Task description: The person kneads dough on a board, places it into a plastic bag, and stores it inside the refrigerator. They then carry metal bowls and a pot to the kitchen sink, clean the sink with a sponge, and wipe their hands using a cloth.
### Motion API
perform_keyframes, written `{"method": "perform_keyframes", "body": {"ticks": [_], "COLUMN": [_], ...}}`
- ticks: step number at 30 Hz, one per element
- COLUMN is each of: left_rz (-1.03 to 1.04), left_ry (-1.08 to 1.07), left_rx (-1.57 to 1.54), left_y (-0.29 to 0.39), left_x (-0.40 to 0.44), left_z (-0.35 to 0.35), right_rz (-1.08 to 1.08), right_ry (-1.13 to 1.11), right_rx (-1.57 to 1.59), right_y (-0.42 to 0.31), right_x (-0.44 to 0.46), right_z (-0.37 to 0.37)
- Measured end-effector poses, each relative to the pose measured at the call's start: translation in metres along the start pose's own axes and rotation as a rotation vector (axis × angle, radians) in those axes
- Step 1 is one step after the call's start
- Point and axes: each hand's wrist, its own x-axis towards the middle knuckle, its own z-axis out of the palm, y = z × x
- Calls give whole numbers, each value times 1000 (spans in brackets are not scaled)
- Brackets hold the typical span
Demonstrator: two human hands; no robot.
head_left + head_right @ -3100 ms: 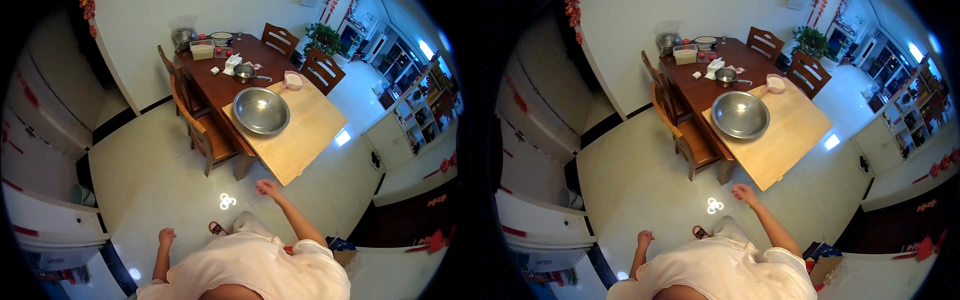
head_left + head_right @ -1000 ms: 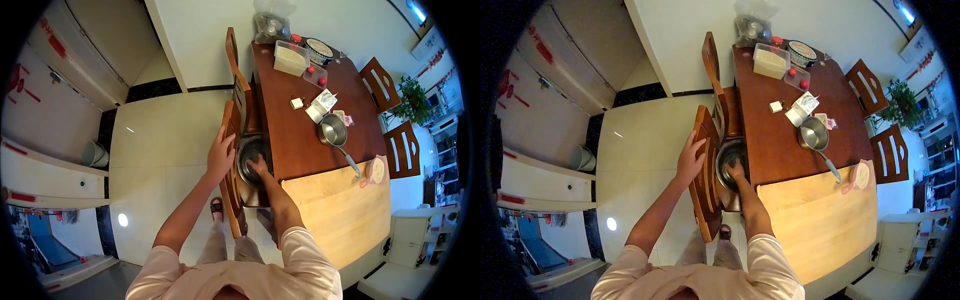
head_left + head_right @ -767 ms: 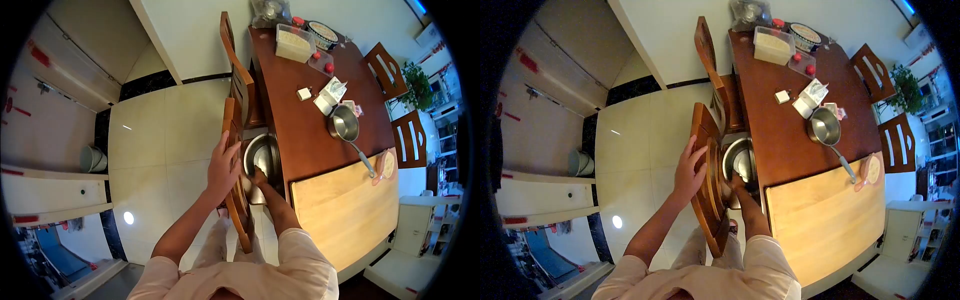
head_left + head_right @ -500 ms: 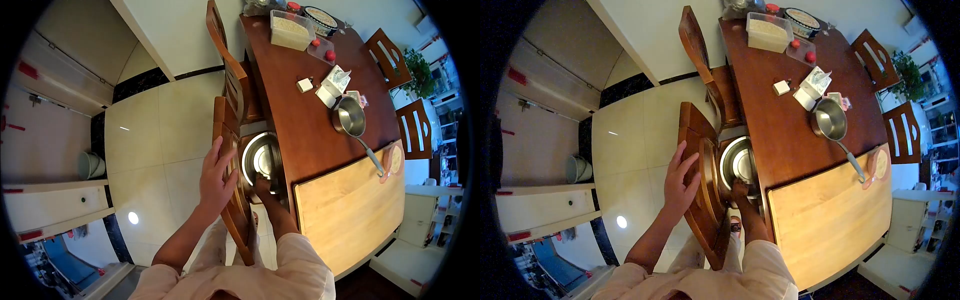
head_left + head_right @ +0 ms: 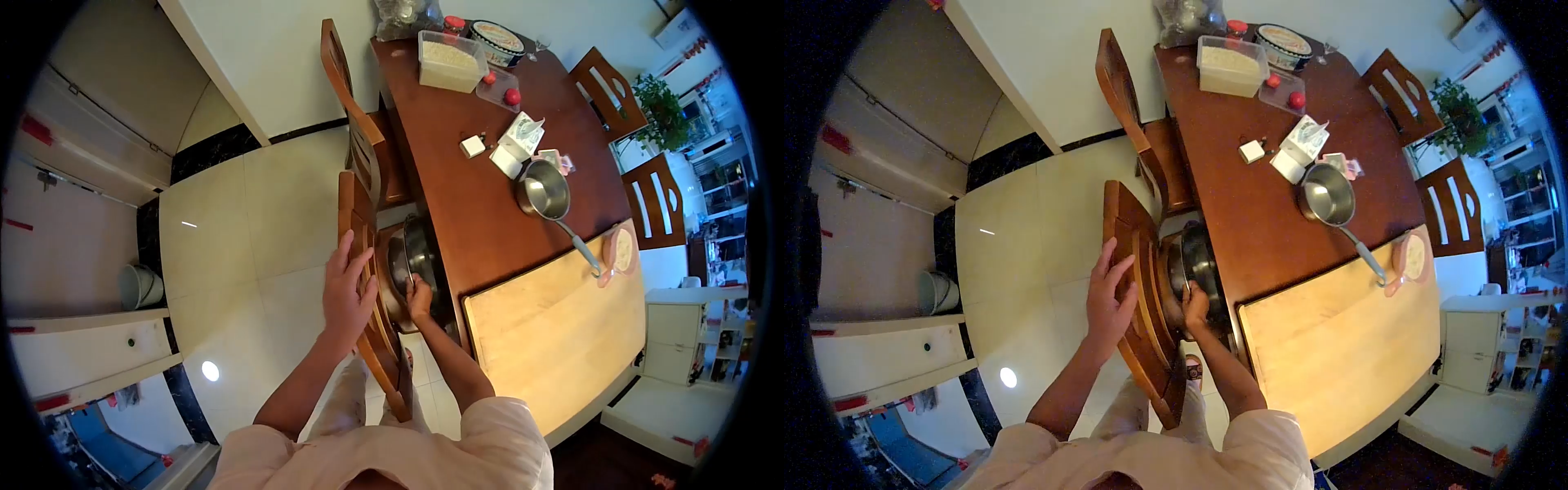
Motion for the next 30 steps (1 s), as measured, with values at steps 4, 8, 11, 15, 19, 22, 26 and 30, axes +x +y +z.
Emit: {"method": "perform_keyframes", "body": {"ticks": [4,8,11,15,19,22,26,30], "left_rz": [-32,-49,-47,-147,-524,-703,-740,-728], "left_ry": [-16,-54,-122,-251,-546,-505,-253,-98], "left_rx": [-6,2,46,-480,-1195,-1350,-1413,-1245], "left_y": [0,1,3,49,103,97,111,98], "left_x": [-2,-3,-3,-18,-26,-31,-39,-55], "left_z": [-2,-4,-13,-46,-90,-87,-75,-54], "right_rz": [-36,32,54,-140,-691,-1032,-1064,-1192], "right_ry": [3,93,63,4,-200,-213,-403,-337], "right_rx": [233,527,534,379,-140,-342,-540,-350], "right_y": [-100,-150,-221,-316,-376,-376,-379,-412], "right_x": [-12,-30,-57,-99,-121,-118,-110,-101], "right_z": [-57,-97,-146,-210,-248,-239,-244,-299]}}
